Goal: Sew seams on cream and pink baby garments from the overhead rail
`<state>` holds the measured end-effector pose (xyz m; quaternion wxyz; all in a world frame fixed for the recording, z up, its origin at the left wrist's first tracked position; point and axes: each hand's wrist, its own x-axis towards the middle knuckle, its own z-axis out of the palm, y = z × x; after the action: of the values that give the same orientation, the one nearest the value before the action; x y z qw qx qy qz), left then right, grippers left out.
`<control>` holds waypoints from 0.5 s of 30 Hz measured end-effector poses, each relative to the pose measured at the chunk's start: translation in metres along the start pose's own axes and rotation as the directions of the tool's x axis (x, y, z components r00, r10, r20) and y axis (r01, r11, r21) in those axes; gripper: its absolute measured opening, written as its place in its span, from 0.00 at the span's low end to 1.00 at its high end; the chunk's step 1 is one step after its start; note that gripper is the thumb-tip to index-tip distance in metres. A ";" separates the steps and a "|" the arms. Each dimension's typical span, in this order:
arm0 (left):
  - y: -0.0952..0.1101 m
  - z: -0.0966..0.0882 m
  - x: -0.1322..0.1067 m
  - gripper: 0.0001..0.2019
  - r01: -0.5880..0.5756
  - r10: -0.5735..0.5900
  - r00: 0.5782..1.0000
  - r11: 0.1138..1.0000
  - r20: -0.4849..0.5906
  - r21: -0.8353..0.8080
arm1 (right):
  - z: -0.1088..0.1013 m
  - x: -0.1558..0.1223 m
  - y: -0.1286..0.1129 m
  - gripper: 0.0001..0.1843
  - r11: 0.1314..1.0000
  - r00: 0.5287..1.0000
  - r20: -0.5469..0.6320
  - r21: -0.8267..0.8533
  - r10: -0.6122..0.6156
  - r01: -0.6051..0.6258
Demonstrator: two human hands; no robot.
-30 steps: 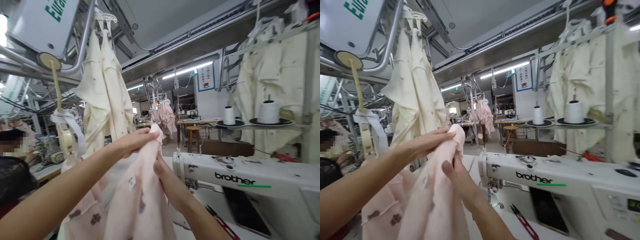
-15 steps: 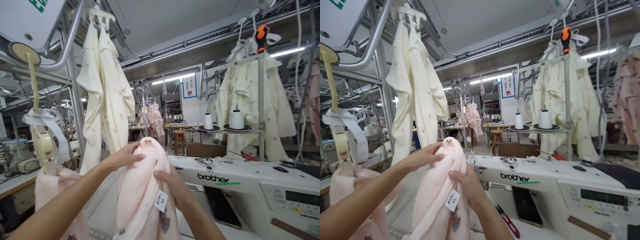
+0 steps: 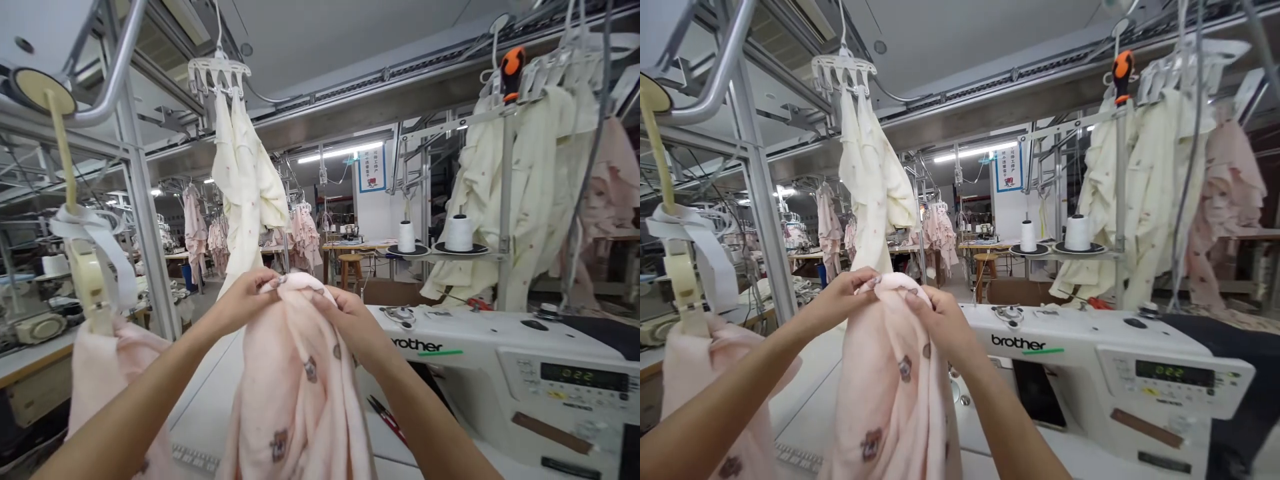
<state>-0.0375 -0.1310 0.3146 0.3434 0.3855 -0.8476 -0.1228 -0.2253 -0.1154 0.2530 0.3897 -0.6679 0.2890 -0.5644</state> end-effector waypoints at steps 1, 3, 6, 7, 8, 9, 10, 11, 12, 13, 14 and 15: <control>0.001 0.003 -0.001 0.09 -0.019 0.028 0.994 0.996 -0.103 0.090 | -0.002 0.000 0.002 0.23 1.000 0.999 -0.038 0.021 0.011 -0.010; 0.005 0.014 -0.009 0.09 0.001 0.081 0.937 0.972 -0.339 0.236 | -0.004 0.000 0.005 0.23 1.000 0.983 -0.183 0.027 0.009 -0.004; 0.018 0.049 -0.036 0.09 0.116 -0.040 0.930 0.975 -0.366 0.187 | -0.004 0.000 0.004 0.20 0.997 0.904 -0.422 -0.071 -0.069 0.043; 0.021 0.064 -0.048 0.09 0.149 -0.122 0.968 0.982 -0.218 0.114 | -0.004 0.000 0.003 0.19 0.991 0.882 -0.461 -0.127 -0.103 0.050; 0.024 0.080 -0.061 0.10 0.171 -0.170 0.985 0.983 -0.020 0.072 | -0.005 0.000 0.001 0.18 0.981 0.868 -0.478 -0.184 -0.137 0.054; 0.024 0.096 -0.074 0.11 0.181 -0.185 0.975 0.983 0.127 0.041 | -0.006 0.000 -0.002 0.18 0.971 0.858 -0.486 -0.234 -0.166 0.056; 0.022 0.108 -0.086 0.12 0.196 -0.194 0.955 0.981 0.223 0.015 | -0.009 0.000 -0.004 0.17 0.952 0.849 -0.488 -0.301 -0.202 0.054; 0.018 0.117 -0.096 0.13 0.204 -0.194 0.938 0.979 0.286 -0.003 | -0.013 -0.002 -0.006 0.16 0.925 0.840 -0.486 -0.377 -0.241 0.047; 0.013 0.120 -0.104 0.13 0.212 -0.195 0.929 0.977 0.315 -0.020 | -0.019 -0.004 -0.008 0.15 0.893 0.830 -0.484 -0.448 -0.277 0.037; 0.006 0.118 -0.109 0.14 0.218 -0.196 0.924 0.976 0.329 -0.030 | -0.026 -0.008 -0.009 0.13 0.852 0.819 -0.479 -0.524 -0.316 0.023; -0.002 0.110 -0.111 0.14 0.223 -0.198 0.922 0.974 0.332 -0.039 | -0.033 -0.012 -0.010 0.12 0.799 0.809 -0.469 -0.601 -0.354 0.001; -0.010 0.096 -0.109 0.15 0.233 -0.205 0.926 0.971 0.316 -0.050 | -0.040 -0.017 -0.011 0.11 0.737 0.804 -0.455 -0.676 -0.383 -0.032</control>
<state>-0.0463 -0.0628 0.1864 0.2074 0.4386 -0.8362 -0.2556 -0.2683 -0.1030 0.2559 -0.0308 -0.5872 0.5016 -0.6345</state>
